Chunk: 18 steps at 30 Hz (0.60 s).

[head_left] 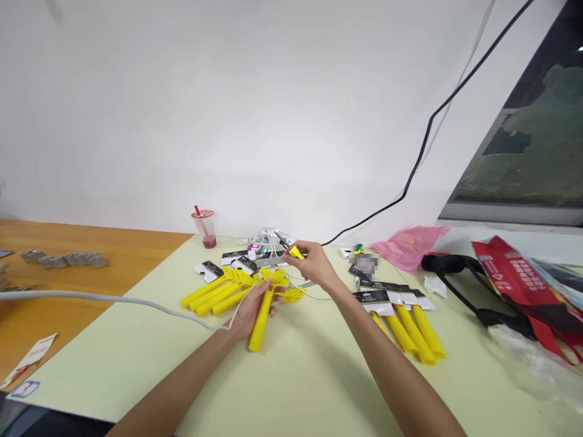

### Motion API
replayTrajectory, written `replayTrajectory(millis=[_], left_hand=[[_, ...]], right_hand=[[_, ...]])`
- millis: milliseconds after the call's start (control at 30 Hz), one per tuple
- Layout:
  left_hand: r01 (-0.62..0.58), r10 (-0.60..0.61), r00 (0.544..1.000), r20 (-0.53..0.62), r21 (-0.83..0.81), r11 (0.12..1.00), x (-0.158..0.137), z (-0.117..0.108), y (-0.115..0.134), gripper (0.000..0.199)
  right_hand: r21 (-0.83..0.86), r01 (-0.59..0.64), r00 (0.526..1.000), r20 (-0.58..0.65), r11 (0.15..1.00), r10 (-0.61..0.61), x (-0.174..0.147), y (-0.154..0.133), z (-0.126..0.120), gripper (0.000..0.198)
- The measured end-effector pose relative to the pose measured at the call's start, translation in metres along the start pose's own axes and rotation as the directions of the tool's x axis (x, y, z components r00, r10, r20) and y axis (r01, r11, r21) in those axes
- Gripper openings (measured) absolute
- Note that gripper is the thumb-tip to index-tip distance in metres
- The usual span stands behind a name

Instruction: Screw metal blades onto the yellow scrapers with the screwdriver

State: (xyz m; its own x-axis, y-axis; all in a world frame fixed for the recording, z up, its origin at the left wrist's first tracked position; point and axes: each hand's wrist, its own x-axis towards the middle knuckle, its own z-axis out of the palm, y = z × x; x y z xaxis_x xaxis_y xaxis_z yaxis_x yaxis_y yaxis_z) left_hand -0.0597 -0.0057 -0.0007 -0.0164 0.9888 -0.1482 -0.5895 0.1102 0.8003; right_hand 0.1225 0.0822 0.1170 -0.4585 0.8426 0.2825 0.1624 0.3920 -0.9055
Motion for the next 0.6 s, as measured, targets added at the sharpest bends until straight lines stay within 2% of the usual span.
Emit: replayTrajectory(millis=[67, 167, 300, 433, 600], left_hand=[[-0.010, 0.010, 1.000, -0.028, 0.006, 1.000, -0.001, 0.003, -0.001, 0.031], [-0.026, 0.025, 0.998, -0.055, -0.003, 1.000, -0.002, 0.009, -0.004, 0.027], [-0.013, 0.013, 0.998, -0.054, -0.004, 1.000, -0.006, 0.016, -0.014, 0.024], [0.052, -0.052, 0.998, -0.032, 0.010, 0.999, -0.015, 0.025, -0.025, 0.021], [0.122, -0.122, 0.992, -0.003, 0.013, 0.992, -0.024, 0.033, -0.036, 0.020]], right_hand=[[-0.024, -0.035, 0.999, 0.005, 0.999, 0.035, -0.003, 0.018, 0.013, 0.037], [-0.049, -0.038, 0.994, -0.100, 0.998, 0.033, -0.019, 0.048, 0.025, 0.031], [0.032, -0.115, 0.971, -0.208, 0.993, 0.119, -0.055, 0.077, 0.030, 0.045], [0.109, -0.172, 0.954, -0.229, 0.979, 0.193, -0.084, 0.088, 0.027, 0.051], [0.209, -0.206, 0.932, -0.257, 0.956, 0.257, -0.094, 0.092, 0.026, 0.051]])
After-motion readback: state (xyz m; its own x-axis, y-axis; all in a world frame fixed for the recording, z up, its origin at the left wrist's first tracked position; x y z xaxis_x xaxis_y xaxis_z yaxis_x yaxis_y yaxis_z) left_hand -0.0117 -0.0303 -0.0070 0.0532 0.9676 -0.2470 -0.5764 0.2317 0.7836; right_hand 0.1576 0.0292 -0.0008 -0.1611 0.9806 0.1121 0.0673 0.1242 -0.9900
